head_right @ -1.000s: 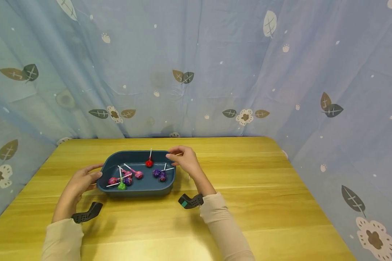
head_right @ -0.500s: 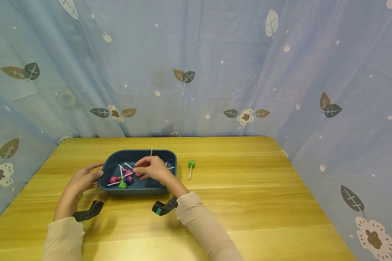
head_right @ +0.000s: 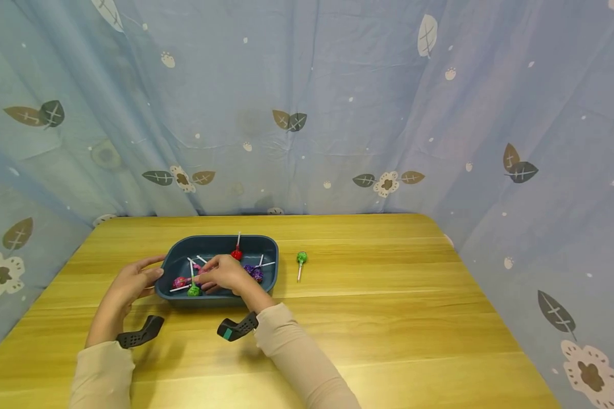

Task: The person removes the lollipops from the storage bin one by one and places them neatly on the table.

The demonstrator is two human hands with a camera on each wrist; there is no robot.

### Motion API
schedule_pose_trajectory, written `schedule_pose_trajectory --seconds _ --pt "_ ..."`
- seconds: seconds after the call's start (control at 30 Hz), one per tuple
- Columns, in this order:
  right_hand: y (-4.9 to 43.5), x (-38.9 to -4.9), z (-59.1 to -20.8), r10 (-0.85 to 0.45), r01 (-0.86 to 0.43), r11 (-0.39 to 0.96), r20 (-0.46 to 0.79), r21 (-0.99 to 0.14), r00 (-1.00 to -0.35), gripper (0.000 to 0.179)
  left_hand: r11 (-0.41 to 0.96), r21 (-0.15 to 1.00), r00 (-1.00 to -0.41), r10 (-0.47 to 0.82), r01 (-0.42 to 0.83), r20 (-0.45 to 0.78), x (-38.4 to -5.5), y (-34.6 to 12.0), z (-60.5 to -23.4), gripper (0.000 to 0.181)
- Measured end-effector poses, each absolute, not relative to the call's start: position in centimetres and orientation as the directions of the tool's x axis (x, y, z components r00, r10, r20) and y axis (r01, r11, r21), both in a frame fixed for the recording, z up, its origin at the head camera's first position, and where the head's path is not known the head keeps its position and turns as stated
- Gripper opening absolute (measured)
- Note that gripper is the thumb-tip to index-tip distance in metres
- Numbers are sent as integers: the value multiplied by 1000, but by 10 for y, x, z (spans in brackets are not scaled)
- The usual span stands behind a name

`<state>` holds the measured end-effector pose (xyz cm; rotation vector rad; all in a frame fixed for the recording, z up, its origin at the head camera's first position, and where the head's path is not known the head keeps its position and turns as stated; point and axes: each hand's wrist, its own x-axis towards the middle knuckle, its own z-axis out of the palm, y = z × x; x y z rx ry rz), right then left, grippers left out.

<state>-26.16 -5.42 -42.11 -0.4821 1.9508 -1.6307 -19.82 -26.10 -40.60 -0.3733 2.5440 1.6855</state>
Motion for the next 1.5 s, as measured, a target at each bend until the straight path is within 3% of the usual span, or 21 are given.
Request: schedule_pose_trajectory --seconds 0.47,1.07,1.3,1.5 --pt "-71 -263 -427 -573 -26 363 -201 -932 -795 16 367 896 -965 -173 -251 -199 -199 -259 -404 49" --pt "-80 -261 -429 -543 -75 435 -195 -897 -817 16 355 904 -969 -149 -239 -198 -199 -261 -405 50" --pt "-80 -261 -428 -619 -174 476 -188 -862 -762 12 368 899 -970 -148 -237 -195 -198 -260 -404 50" --pt "-79 -262 -428 -632 -157 463 -201 -872 -748 8 373 894 -967 -163 -246 -198 -197 -259 -403 49"
